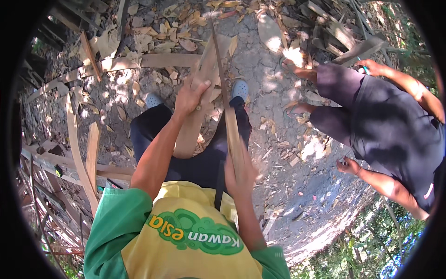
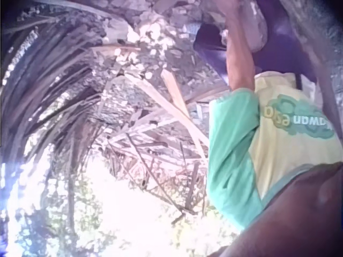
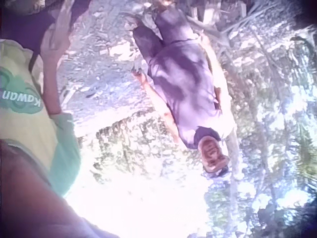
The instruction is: The person saws wood beams using a hand saw while standing and sitting over the material, occasionally assisted by another person who holds or marks the wood.
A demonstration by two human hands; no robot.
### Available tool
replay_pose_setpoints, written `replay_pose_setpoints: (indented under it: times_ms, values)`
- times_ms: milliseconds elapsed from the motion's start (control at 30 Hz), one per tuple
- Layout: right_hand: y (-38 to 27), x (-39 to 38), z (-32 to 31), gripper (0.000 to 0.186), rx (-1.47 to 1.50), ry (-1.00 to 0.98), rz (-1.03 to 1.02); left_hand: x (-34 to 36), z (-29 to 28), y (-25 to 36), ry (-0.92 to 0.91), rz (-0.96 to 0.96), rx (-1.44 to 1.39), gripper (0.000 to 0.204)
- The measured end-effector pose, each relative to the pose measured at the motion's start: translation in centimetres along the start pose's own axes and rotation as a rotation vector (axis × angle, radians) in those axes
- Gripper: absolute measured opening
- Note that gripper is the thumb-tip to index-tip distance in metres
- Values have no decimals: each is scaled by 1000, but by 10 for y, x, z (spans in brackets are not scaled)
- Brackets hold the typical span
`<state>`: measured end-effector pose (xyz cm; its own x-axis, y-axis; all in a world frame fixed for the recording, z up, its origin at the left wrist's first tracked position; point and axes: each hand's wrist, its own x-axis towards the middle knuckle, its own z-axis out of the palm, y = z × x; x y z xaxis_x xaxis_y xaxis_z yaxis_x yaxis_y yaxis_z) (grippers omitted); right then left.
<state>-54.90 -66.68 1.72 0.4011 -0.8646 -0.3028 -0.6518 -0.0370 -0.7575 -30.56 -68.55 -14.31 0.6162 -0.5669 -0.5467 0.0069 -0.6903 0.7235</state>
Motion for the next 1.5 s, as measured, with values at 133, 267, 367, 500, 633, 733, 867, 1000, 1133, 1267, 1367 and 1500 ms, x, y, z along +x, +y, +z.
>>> replay_pose_setpoints:
  times_ms: [133, 267, 367, 500, 633, 733, 867, 1000, 1133, 1267, 1367, 1500]
  values:
    - [7, -18, -6, 49, -135, -33, 62, 7, 4, -4, 55, 84, -9, 102]
    - [-45, 199, 65, 48, 143, 76, -163, 4, 17, 10, -15, 52, -27, 103]
    - [-44, 196, 77, 50, 129, 118, -205, -6, 12, -5, -32, 19, 41, 102]
    - [2, 46, 31, 53, -29, 62, -200, 1, 1, -13, -2, 9, -71, 92]
    - [5, -21, 2, 52, -59, 24, -25, -1, 2, 1, -3, 15, -53, 100]
    - [-2, 112, 46, 43, -49, 76, -163, 3, 9, 6, 17, 23, 19, 100]
    - [-28, 218, 78, 38, 150, 144, -230, -8, 12, 25, -95, -26, -37, 102]
    - [6, 76, 48, 44, -125, 56, -134, -2, -4, -12, 45, 19, 22, 103]
    - [14, -41, 0, 47, -13, -9, 55, -3, -3, 4, 3, 21, 15, 95]
    - [3, 134, 59, 35, -145, 133, -175, 3, 9, 9, -18, 37, -40, 92]
    - [-30, 206, 79, 24, 80, 175, -199, 4, 8, 10, -55, 51, -99, 90]
    - [3, 97, 59, 38, 83, 103, -179, 1, -9, -7, -20, 28, -20, 96]
